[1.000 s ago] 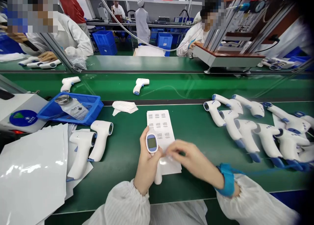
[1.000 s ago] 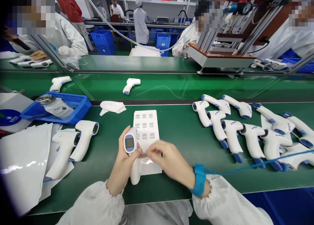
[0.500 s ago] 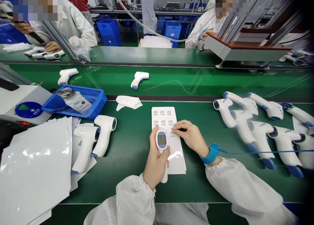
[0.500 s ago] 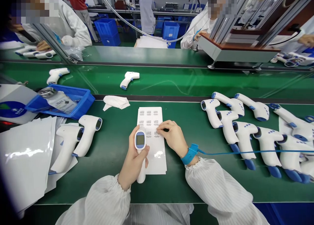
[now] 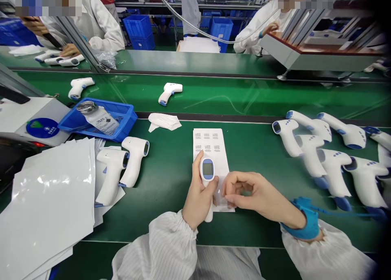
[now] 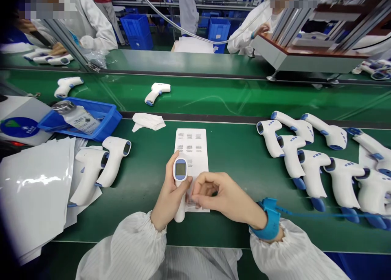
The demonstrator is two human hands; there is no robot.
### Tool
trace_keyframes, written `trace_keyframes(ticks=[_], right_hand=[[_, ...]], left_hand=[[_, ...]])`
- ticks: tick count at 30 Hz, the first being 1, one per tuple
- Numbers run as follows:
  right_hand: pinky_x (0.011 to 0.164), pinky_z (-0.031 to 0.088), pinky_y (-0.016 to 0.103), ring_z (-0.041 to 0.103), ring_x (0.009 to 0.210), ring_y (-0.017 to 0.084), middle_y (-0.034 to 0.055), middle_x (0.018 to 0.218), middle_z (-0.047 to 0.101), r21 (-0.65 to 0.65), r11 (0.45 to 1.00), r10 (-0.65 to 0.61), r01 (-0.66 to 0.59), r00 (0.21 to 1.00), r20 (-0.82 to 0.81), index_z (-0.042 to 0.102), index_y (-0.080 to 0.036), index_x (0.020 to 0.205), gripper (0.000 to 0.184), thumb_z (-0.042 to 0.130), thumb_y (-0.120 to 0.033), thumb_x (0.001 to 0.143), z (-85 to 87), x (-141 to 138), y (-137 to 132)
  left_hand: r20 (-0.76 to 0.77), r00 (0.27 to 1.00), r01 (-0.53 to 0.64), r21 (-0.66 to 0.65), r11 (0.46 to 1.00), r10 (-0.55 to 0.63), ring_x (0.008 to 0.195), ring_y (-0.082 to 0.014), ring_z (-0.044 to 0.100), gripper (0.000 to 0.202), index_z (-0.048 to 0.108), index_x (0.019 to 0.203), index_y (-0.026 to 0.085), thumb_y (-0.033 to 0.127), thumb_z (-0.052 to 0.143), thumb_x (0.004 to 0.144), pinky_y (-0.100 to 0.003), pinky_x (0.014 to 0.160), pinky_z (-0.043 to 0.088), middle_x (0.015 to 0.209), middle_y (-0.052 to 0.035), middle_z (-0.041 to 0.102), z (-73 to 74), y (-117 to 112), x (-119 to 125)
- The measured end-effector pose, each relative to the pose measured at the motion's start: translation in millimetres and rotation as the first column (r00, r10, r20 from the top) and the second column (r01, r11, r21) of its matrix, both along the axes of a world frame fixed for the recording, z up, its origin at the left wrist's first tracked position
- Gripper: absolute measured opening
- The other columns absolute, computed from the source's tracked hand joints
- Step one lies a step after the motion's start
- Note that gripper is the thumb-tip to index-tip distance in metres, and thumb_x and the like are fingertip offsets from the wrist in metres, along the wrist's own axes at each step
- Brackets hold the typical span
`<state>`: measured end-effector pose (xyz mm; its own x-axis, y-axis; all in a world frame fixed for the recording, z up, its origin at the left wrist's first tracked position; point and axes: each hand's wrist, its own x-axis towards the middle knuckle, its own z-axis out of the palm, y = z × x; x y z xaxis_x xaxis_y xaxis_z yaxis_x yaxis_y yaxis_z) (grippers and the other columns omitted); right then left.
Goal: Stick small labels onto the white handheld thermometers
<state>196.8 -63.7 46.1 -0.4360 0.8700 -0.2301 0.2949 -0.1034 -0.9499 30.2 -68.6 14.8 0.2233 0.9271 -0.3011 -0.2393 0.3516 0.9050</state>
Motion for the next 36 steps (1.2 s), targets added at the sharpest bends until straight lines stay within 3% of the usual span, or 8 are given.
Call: trace_keyframes(ticks=[2,4,6,17,31,36], right_hand=[[0.070,0.053,0.032,0.064,0.077,0.017,0.0037,0.094,0.067,0.092,0.993,-0.074,0.073,0.997,0.011,0.062,-0.023,0.075,0.012,0.065,-0.028,0.085,6.3,-6.7,4.8],[0.086,0.052,0.036,0.063,0.094,0.020,0.0045,0.109,0.065,0.260,0.948,-0.200,0.184,0.979,0.035,0.064,-0.023,0.075,0.008,0.066,-0.024,0.083,6.7,-14.2,13.2],[0.096,0.048,0.040,0.062,0.104,0.022,0.0040,0.111,0.066,0.320,0.915,-0.269,0.245,0.963,0.033,0.064,-0.024,0.075,0.007,0.067,-0.023,0.081,4.2,-20.7,21.7],[0.094,0.049,0.038,0.067,0.100,0.022,0.0018,0.095,0.072,0.285,0.913,-0.310,0.291,0.951,0.023,0.063,-0.024,0.071,0.008,0.066,-0.021,0.079,2.2,-31.3,34.4],[0.091,0.048,0.033,0.067,0.096,0.018,-0.0012,0.095,0.072,0.285,0.915,-0.302,0.285,0.953,0.016,0.062,-0.023,0.070,0.012,0.066,-0.015,0.078,4.3,-34.1,36.2],[0.089,0.048,0.032,0.067,0.094,0.018,-0.0016,0.093,0.072,0.285,0.916,-0.302,0.284,0.953,0.021,0.063,-0.023,0.070,0.012,0.066,-0.015,0.078,4.4,-33.9,36.6]], left_hand=[[0.005,1.000,0.005,-0.014,1.000,-0.005,0.068,-0.0098,0.058,0.071,0.021,0.151,0.039,0.034,0.060,0.092,-0.021,0.051,0.046,0.147,-0.0070,0.045,0.7,-0.5,0.3],[0.001,1.000,0.019,-0.053,0.998,-0.019,0.058,-0.0068,0.052,0.074,0.018,0.152,0.039,0.036,0.061,0.091,-0.021,0.045,0.043,0.144,-0.0086,0.048,2.1,-0.9,0.7],[-0.009,1.000,0.022,-0.070,0.997,-0.022,0.053,-0.0047,0.049,0.076,0.018,0.152,0.038,0.035,0.062,0.090,-0.020,0.044,0.043,0.143,-0.0097,0.048,2.9,-1.2,0.9],[-0.056,0.998,0.012,-0.062,0.998,-0.016,0.050,-0.0021,0.050,0.071,0.022,0.149,0.039,0.024,0.058,0.090,-0.020,0.042,0.045,0.150,-0.0071,0.043,2.5,-1.3,1.8],[-0.043,0.999,0.007,-0.066,0.998,-0.009,0.052,-0.0028,0.050,0.071,0.025,0.147,0.045,0.016,0.056,0.089,-0.021,0.043,0.046,0.155,-0.0031,0.036,3.6,-1.0,1.5],[0.067,0.998,0.004,-0.104,0.995,0.003,0.057,-0.0053,0.053,0.072,0.026,0.149,0.042,0.022,0.057,0.087,-0.022,0.046,0.045,0.148,-0.0070,0.042,5.2,-2.2,-2.0]])
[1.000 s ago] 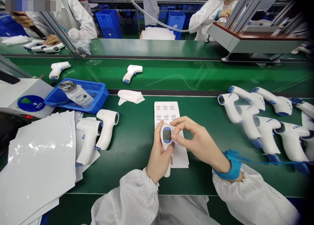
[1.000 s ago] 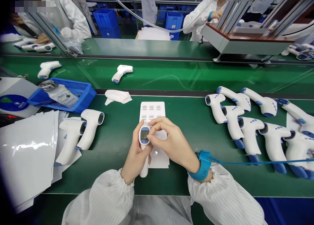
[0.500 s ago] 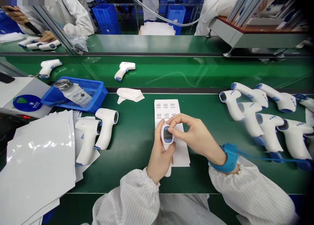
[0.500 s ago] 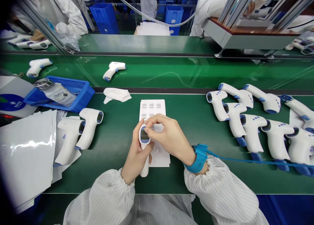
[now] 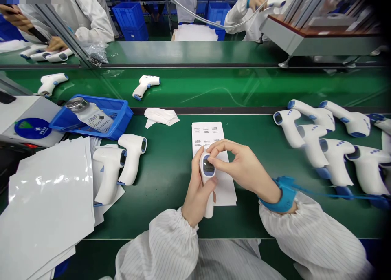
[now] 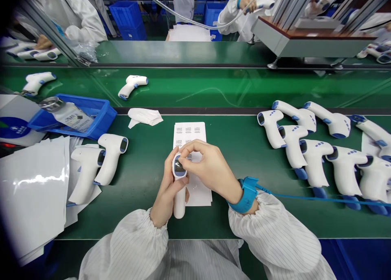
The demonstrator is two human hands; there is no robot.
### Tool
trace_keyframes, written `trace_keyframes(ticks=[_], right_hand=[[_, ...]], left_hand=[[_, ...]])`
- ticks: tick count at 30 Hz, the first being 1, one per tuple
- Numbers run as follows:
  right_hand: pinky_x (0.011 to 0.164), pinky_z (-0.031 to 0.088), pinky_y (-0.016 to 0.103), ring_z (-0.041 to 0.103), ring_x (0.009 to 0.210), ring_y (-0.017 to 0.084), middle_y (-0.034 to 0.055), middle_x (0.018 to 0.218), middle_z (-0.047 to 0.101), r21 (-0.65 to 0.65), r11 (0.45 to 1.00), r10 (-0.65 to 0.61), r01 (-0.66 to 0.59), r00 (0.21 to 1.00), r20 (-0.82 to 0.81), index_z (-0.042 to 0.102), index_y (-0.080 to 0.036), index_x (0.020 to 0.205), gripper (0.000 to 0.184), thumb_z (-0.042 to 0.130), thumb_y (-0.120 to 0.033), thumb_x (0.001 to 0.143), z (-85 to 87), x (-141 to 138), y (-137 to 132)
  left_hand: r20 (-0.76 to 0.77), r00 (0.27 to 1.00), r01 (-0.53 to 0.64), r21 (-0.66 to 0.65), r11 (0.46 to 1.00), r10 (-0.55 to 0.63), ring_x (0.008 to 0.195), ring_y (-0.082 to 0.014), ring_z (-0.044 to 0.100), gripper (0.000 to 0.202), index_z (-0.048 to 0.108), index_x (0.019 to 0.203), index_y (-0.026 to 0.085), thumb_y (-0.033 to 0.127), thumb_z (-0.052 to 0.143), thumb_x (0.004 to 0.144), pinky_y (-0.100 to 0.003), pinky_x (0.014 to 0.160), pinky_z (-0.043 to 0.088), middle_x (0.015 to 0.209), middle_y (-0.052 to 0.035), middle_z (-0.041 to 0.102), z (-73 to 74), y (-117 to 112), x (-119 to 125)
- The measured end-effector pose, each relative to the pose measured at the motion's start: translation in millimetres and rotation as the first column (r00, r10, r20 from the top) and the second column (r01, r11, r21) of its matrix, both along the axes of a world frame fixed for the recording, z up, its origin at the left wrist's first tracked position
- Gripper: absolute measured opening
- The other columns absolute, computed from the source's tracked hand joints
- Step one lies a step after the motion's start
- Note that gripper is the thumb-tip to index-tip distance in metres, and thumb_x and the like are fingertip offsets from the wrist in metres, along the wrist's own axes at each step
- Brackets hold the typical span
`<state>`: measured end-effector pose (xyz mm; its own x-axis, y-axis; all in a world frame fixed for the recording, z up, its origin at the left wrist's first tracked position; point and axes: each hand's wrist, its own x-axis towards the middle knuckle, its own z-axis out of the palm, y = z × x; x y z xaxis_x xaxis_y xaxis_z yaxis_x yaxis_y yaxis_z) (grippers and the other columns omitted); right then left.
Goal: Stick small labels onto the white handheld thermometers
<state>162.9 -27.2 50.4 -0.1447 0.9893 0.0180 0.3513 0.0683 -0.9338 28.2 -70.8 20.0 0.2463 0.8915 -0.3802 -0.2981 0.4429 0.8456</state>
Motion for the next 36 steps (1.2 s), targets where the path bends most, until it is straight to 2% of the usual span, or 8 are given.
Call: trace_keyframes(ticks=[4,20,23,26,30,33,36], right_hand=[[0.089,0.048,0.032,0.067,0.093,0.017,-0.0017,0.092,0.072,0.001,1.000,0.003,-0.003,1.000,0.006,0.064,-0.023,0.071,0.011,0.066,-0.015,0.078,0.0,0.7,0.9],[0.086,0.048,0.032,0.066,0.088,0.018,-0.0008,0.087,0.072,-0.038,0.999,0.005,-0.004,1.000,0.031,0.062,-0.022,0.068,0.011,0.064,-0.014,0.075,2.0,-1.0,5.5],[0.086,0.048,0.034,0.066,0.089,0.018,-0.0011,0.087,0.070,-0.041,0.999,0.023,-0.021,0.999,0.044,0.060,-0.022,0.068,0.011,0.064,-0.014,0.075,0.7,-1.2,6.4],[0.084,0.050,0.034,0.065,0.089,0.018,-0.0011,0.090,0.069,-0.085,0.996,0.028,-0.025,0.999,0.038,0.060,-0.023,0.079,0.007,0.066,-0.019,0.078,-0.3,-0.7,5.4],[0.079,0.053,0.033,0.065,0.088,0.018,0.0015,0.096,0.069,-0.134,0.991,0.002,-0.020,0.992,-0.129,0.062,-0.023,0.091,0.012,0.063,-0.034,0.089,1.9,2.0,-2.9],[0.079,0.053,0.032,0.065,0.086,0.016,0.0019,0.094,0.067,-0.068,0.998,-0.017,0.007,0.989,-0.144,0.063,-0.022,0.088,0.013,0.061,-0.035,0.091,6.4,2.0,-11.8],[0.078,0.053,0.032,0.063,0.089,0.018,0.0022,0.093,0.065,0.134,0.988,-0.071,0.077,0.996,-0.049,0.064,-0.023,0.084,0.007,0.069,-0.026,0.086,12.1,-0.8,-18.5]], left_hand=[[0.017,1.000,0.010,-0.040,0.999,-0.009,0.053,-0.0027,0.051,0.061,0.024,0.150,0.044,0.031,0.047,0.094,-0.022,0.046,0.045,0.152,-0.0081,0.038,-2.6,-0.5,-2.1],[-0.042,0.999,0.017,-0.065,0.998,-0.020,0.051,-0.0037,0.051,0.064,0.023,0.150,0.044,0.025,0.045,0.092,-0.023,0.047,0.047,0.147,-0.0079,0.045,0.2,0.3,-1.3],[-0.019,1.000,0.001,-0.047,0.999,-0.001,0.056,-0.0063,0.053,0.059,0.030,0.146,0.039,0.030,0.049,0.091,-0.023,0.046,0.048,0.139,-0.0083,0.049,-0.8,1.9,-0.4],[0.010,0.998,-0.060,-0.022,0.998,0.060,0.072,-0.0133,0.057,0.044,0.041,0.134,0.032,0.043,0.050,0.093,-0.022,0.047,0.050,0.121,-0.0071,0.055,1.2,6.2,0.5],[-0.019,0.991,-0.135,-0.030,0.990,0.134,0.082,-0.0167,0.059,0.034,0.045,0.122,0.031,0.050,0.048,0.094,-0.023,0.054,0.054,0.105,-0.0036,0.058,14.4,10.2,0.8],[-0.017,0.987,-0.162,0.011,0.987,0.162,0.091,-0.0182,0.062,0.029,0.044,0.121,0.031,0.045,0.048,0.095,-0.029,0.066,0.057,0.114,-0.0032,0.059,26.1,8.7,1.2],[-0.040,0.985,-0.165,0.079,0.983,0.169,0.105,-0.0180,0.060,0.024,0.044,0.121,0.032,0.038,0.046,0.098,-0.033,0.083,0.055,0.127,-0.0021,0.055,31.1,4.7,0.9]])
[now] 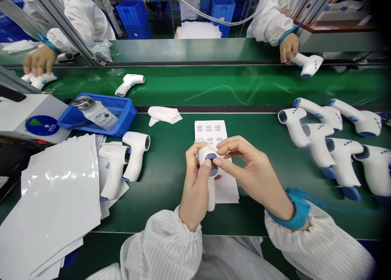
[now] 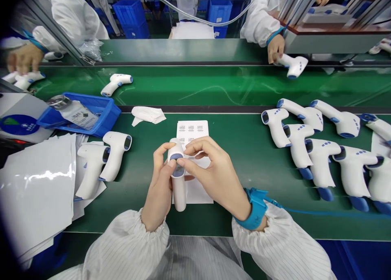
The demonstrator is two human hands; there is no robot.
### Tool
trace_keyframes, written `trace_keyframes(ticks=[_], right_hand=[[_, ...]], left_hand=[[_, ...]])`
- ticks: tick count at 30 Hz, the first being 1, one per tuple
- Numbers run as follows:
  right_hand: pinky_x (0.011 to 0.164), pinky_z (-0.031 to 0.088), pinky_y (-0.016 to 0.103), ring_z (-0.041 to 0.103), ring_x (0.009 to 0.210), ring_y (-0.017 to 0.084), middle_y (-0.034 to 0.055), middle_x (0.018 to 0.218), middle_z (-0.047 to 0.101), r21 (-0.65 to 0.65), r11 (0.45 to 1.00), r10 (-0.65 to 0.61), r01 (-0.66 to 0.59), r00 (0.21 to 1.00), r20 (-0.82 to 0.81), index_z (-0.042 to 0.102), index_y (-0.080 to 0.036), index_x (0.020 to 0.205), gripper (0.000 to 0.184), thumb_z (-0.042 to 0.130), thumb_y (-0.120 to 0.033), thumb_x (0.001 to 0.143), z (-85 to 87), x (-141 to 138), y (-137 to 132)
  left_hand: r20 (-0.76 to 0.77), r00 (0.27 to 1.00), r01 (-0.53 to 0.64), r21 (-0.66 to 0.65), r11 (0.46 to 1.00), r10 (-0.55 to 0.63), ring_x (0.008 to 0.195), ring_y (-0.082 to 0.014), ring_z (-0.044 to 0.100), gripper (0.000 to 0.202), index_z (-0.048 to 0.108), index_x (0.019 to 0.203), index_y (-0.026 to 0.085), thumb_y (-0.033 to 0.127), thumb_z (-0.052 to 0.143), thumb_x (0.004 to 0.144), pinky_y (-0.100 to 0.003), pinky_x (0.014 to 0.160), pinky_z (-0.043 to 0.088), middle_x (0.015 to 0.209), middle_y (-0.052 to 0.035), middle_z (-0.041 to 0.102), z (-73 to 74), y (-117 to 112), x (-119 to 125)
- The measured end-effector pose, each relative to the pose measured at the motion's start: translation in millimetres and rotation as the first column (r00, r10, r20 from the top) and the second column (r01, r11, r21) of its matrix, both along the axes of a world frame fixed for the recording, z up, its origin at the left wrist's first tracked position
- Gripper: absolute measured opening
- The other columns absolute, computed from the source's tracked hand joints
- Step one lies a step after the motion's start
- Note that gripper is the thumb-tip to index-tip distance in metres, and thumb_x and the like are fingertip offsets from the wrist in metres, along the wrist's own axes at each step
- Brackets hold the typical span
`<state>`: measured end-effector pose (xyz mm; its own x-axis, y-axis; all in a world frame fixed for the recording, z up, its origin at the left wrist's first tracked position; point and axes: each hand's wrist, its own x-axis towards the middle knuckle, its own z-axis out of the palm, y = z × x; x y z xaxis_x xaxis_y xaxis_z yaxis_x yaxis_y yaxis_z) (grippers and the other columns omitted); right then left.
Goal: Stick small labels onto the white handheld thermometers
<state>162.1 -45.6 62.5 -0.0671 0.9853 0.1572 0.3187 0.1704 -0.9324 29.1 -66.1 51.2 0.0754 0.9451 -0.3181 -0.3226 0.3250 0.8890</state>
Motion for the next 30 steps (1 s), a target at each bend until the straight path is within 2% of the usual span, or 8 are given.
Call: trace_keyframes(ticks=[4,12,15,18,20,24,27,30], right_hand=[[0.074,0.053,0.031,0.064,0.084,0.017,0.0009,0.087,0.065,0.125,0.992,-0.014,-0.004,0.989,0.146,0.062,-0.024,0.075,0.013,0.068,-0.019,0.086,7.6,-3.3,-6.1],[0.060,0.051,0.027,0.071,0.074,0.017,-0.0030,0.081,0.072,-0.059,0.998,0.007,0.008,0.968,0.249,0.052,-0.026,0.094,0.014,0.064,-0.026,0.088,15.7,-5.6,-21.9],[0.060,0.053,0.028,0.070,0.067,0.016,-0.0044,0.072,0.071,-0.240,0.967,0.087,-0.080,0.996,0.020,0.049,-0.026,0.095,0.021,0.066,-0.024,0.083,18.4,-2.6,-14.5],[0.055,0.054,0.028,0.065,0.054,0.015,-0.0061,0.061,0.067,-0.439,0.863,0.133,-0.248,0.952,-0.276,0.046,-0.025,0.095,0.024,0.066,-0.029,0.083,19.1,3.3,-3.1],[0.053,0.053,0.028,0.062,0.050,0.014,-0.0064,0.058,0.064,-0.465,0.849,0.107,-0.253,0.943,-0.316,0.048,-0.024,0.096,0.022,0.064,-0.032,0.085,17.0,5.4,1.5],[0.074,0.056,0.034,0.066,0.086,0.018,0.0021,0.093,0.068,-0.179,0.983,0.024,-0.046,0.992,-0.124,0.056,-0.024,0.097,0.025,0.072,-0.031,0.079,8.2,0.1,1.4],[0.086,0.051,0.037,0.062,0.098,0.021,0.0022,0.102,0.065,0.006,1.000,0.022,-0.022,0.998,0.061,0.060,-0.025,0.094,0.022,0.073,-0.023,0.077,3.1,-7.3,0.1],[0.080,0.051,0.034,0.063,0.088,0.018,0.0008,0.090,0.066,0.121,0.993,-0.016,0.006,0.997,0.075,0.062,-0.024,0.084,0.006,0.065,-0.020,0.087,1.4,-11.7,1.3]], left_hand=[[-0.118,0.993,0.011,0.095,0.995,0.001,0.110,-0.0157,0.059,0.023,0.045,0.122,0.033,0.035,0.046,0.100,-0.030,0.092,0.050,0.125,-0.0011,0.056,-1.8,-4.7,-2.1],[-0.232,0.973,0.033,0.193,0.981,0.013,0.101,-0.0137,0.058,0.027,0.044,0.126,0.035,0.036,0.047,0.099,-0.026,0.088,0.047,0.116,0.0000,0.057,-6.8,-6.3,-4.6],[-0.232,0.972,0.062,0.157,0.986,-0.024,0.093,-0.0135,0.058,0.026,0.045,0.125,0.034,0.034,0.046,0.099,-0.026,0.081,0.048,0.110,-0.0001,0.058,-4.9,-5.4,-6.5],[-0.149,0.986,0.081,0.023,0.996,-0.076,0.075,-0.0119,0.055,0.026,0.045,0.125,0.033,0.037,0.045,0.099,-0.025,0.066,0.048,0.101,0.0000,0.058,0.6,-1.8,-9.9],[-0.048,0.991,0.121,-0.081,0.989,-0.125,0.069,-0.0118,0.052,0.031,0.043,0.127,0.033,0.043,0.044,0.097,-0.025,0.058,0.046,0.098,-0.0007,0.057,4.2,1.5,-13.0],[0.102,0.965,0.253,-0.114,0.961,-0.242,0.071,-0.0111,0.052,0.050,0.037,0.134,0.037,0.027,0.057,0.089,-0.025,0.061,0.048,0.103,-0.0001,0.055,6.7,4.3,-18.8],[0.072,0.954,0.294,-0.062,0.954,-0.290,0.066,-0.0093,0.049,0.071,0.036,0.136,0.039,0.008,0.058,0.077,-0.025,0.061,0.047,0.095,0.0018,0.052,5.1,1.6,-19.6],[0.026,0.960,0.279,-0.030,0.960,-0.278,0.068,-0.0099,0.049,0.073,0.038,0.134,0.039,0.003,0.055,0.073,-0.023,0.058,0.044,0.099,0.0010,0.053,3.2,-2.2,-17.7]])
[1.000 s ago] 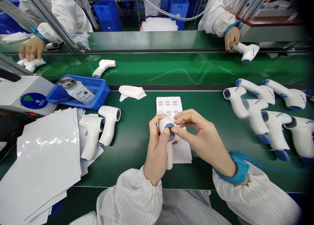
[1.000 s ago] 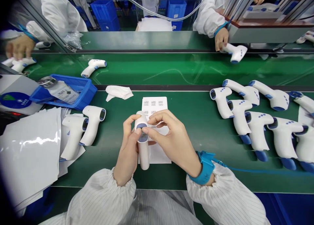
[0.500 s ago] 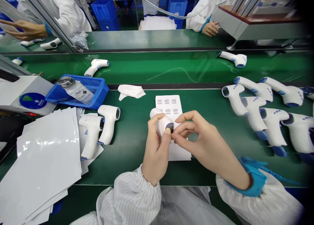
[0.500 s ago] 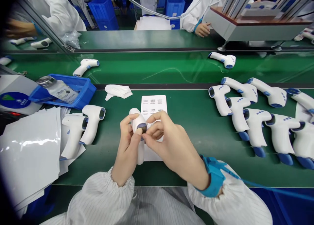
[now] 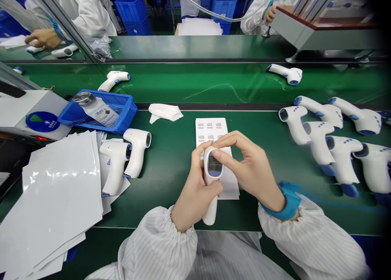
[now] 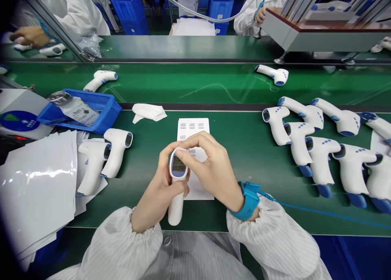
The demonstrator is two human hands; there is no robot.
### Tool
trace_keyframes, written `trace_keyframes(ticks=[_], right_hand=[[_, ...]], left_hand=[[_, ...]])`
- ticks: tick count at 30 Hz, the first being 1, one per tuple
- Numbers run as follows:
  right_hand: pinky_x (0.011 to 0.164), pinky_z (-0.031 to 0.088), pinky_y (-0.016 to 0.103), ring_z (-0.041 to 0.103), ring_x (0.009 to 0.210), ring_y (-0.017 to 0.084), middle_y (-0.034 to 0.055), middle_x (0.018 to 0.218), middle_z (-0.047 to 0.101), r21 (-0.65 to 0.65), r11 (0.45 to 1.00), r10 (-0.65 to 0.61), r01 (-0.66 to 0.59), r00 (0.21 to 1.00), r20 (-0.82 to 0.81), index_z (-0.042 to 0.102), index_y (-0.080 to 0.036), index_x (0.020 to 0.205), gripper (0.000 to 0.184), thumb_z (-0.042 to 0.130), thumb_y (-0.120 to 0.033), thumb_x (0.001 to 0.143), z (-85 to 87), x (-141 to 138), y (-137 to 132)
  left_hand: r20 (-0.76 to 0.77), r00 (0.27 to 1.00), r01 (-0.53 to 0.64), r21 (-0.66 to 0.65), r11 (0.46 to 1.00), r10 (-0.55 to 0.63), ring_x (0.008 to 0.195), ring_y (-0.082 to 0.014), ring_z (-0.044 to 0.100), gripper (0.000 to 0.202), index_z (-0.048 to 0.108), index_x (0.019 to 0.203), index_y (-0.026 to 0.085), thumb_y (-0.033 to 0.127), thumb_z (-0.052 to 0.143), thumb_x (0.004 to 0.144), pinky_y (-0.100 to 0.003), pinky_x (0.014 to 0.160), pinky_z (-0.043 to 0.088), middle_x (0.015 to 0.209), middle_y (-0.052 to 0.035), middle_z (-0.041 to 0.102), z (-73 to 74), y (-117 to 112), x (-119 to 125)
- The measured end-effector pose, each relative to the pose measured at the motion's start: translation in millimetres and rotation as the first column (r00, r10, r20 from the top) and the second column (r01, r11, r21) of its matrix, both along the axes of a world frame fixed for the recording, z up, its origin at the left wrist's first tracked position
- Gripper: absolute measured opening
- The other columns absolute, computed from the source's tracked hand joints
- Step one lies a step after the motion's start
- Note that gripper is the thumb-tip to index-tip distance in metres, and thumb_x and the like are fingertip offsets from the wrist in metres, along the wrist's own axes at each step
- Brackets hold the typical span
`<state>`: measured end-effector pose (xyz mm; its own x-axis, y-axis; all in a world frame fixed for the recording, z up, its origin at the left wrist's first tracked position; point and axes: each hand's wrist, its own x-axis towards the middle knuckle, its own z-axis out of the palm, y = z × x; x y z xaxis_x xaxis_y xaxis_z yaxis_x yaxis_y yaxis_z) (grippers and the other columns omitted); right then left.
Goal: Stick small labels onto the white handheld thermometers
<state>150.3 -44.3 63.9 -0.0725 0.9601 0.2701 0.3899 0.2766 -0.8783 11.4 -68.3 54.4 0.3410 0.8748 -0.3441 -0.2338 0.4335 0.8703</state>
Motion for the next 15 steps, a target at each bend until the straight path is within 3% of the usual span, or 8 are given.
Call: trace_keyframes(ticks=[4,6,7,11,13,15], right_hand=[[0.081,0.050,0.033,0.063,0.088,0.017,0.0002,0.087,0.067,0.035,0.999,-0.036,0.037,0.999,-0.016,0.062,-0.024,0.080,0.011,0.061,-0.019,0.090,-1.6,-2.9,1.4],[0.092,0.050,0.037,0.063,0.099,0.019,0.0016,0.098,0.067,-0.078,0.997,0.002,-0.007,0.998,-0.061,0.061,-0.025,0.091,0.005,0.063,-0.021,0.088,-3.5,-4.0,0.6],[0.097,0.049,0.040,0.062,0.105,0.020,0.0027,0.106,0.066,-0.159,0.986,0.029,-0.045,0.995,-0.098,0.060,-0.025,0.098,0.014,0.065,-0.022,0.085,-4.6,-4.3,-0.2],[0.101,0.051,0.046,0.055,0.124,0.025,0.0084,0.136,0.054,-0.463,0.863,0.091,-0.204,0.963,-0.254,0.049,-0.028,0.125,0.053,0.072,-0.028,0.077,-7.7,-1.7,-4.3],[0.096,0.054,0.046,0.055,0.126,0.026,0.0100,0.141,0.051,-0.540,0.798,0.102,-0.267,0.944,-0.315,0.045,-0.030,0.132,0.060,0.071,-0.029,0.079,-7.4,2.2,-5.9],[0.093,0.057,0.045,0.059,0.122,0.027,0.0098,0.139,0.055,-0.546,0.766,0.131,-0.339,0.914,-0.384,0.046,-0.031,0.134,0.057,0.069,-0.030,0.082,-6.4,6.9,-6.3]], left_hand=[[-0.036,0.999,-0.030,0.057,0.998,0.032,0.085,-0.0127,0.056,0.072,0.038,0.134,0.036,0.001,0.055,0.073,-0.024,0.066,0.046,0.115,-0.0014,0.055,-0.9,-2.3,2.5],[-0.064,0.996,-0.051,0.089,0.995,0.057,0.095,-0.0146,0.058,0.074,0.037,0.134,0.035,0.000,0.055,0.072,-0.025,0.072,0.048,0.121,-0.0016,0.053,-1.6,-2.3,2.9],[-0.075,0.995,-0.058,0.102,0.993,0.065,0.096,-0.0149,0.059,0.074,0.036,0.134,0.035,-0.001,0.055,0.072,-0.025,0.074,0.049,0.122,-0.0015,0.053,-2.2,-2.0,3.0],[-0.083,0.993,-0.075,0.111,0.991,0.084,0.101,-0.0166,0.060,0.079,0.033,0.137,0.035,-0.001,0.058,0.071,-0.028,0.079,0.053,0.125,-0.0025,0.052,-4.8,0.2,3.5],[-0.067,0.993,-0.087,0.096,0.992,0.093,0.107,-0.0189,0.060,0.081,0.031,0.139,0.034,0.000,0.060,0.072,-0.030,0.083,0.054,0.128,-0.0037,0.051,-5.0,2.4,3.4],[-0.049,0.995,-0.081,0.093,0.992,0.086,0.112,-0.0205,0.060,0.081,0.029,0.140,0.035,0.003,0.062,0.074,-0.032,0.087,0.054,0.130,-0.0041,0.050,-4.3,5.3,2.6]])
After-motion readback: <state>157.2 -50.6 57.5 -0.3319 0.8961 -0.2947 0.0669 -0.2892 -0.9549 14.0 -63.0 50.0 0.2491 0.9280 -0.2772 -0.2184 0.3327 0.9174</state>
